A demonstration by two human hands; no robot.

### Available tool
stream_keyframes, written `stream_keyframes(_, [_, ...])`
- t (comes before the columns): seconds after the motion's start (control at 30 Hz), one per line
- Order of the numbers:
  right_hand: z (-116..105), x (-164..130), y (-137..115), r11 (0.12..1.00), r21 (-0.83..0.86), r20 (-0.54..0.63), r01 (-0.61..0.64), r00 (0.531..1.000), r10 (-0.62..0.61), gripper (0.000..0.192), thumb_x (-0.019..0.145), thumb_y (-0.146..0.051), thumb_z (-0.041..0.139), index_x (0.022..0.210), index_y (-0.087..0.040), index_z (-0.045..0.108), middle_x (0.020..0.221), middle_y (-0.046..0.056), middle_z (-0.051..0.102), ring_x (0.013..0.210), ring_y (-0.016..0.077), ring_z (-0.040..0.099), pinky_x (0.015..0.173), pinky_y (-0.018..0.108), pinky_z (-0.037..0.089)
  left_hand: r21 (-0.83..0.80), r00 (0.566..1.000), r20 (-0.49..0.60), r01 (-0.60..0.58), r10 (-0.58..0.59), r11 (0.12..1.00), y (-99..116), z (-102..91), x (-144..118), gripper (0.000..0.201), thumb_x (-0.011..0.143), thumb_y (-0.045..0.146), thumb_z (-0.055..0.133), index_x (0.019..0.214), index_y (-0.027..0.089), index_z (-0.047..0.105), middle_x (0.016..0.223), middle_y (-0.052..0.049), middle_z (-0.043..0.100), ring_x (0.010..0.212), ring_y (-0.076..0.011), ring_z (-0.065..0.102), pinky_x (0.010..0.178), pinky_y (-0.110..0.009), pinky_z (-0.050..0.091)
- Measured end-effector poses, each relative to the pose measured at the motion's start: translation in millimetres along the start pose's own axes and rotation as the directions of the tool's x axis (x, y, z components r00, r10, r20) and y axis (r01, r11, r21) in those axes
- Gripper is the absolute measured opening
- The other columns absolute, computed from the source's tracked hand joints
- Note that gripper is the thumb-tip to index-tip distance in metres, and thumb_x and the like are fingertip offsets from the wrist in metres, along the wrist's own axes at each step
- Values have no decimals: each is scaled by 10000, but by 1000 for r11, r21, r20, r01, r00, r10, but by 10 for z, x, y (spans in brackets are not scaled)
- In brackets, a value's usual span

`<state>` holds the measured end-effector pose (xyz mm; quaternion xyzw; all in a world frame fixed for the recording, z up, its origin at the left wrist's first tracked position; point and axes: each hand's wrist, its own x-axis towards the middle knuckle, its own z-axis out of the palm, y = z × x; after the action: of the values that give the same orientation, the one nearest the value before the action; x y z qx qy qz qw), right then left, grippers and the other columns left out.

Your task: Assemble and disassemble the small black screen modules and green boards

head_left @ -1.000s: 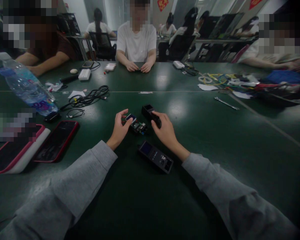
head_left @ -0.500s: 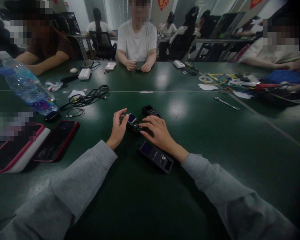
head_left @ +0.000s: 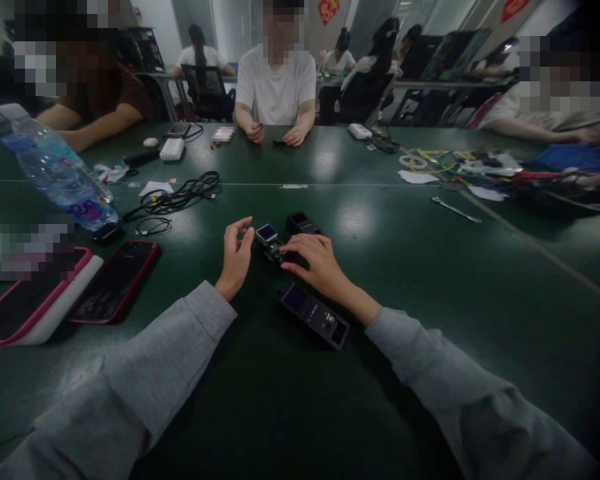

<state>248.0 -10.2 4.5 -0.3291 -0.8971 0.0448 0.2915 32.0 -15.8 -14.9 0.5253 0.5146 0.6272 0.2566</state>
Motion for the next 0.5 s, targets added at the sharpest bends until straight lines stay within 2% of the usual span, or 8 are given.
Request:
stream_keyframes(0.23, [139, 172, 121, 978, -155, -89, -142, 988, 129, 249, 1006, -451, 538, 1160, -263, 593, 1166, 50, 641, 1152, 262, 556, 1000, 483, 269, 44, 1000, 27, -12, 11, 999, 72, -9, -41, 316, 957, 416, 532, 1220, 254, 602, 1253, -77, 584, 1146, -224, 532, 1002, -401, 429])
stream_keyframes(0.5, [234, 238, 179, 939, -266, -168, -218, 970, 177, 275, 1013, -475, 501, 1116, -239, 599, 1100, 77, 624, 1103, 287, 535, 976, 512, 271, 128, 989, 85, -130, 120, 983, 178, -16, -62, 302, 972, 408, 515, 1221, 258, 595, 1253, -81, 582, 1124, -231, 534, 943, -397, 440])
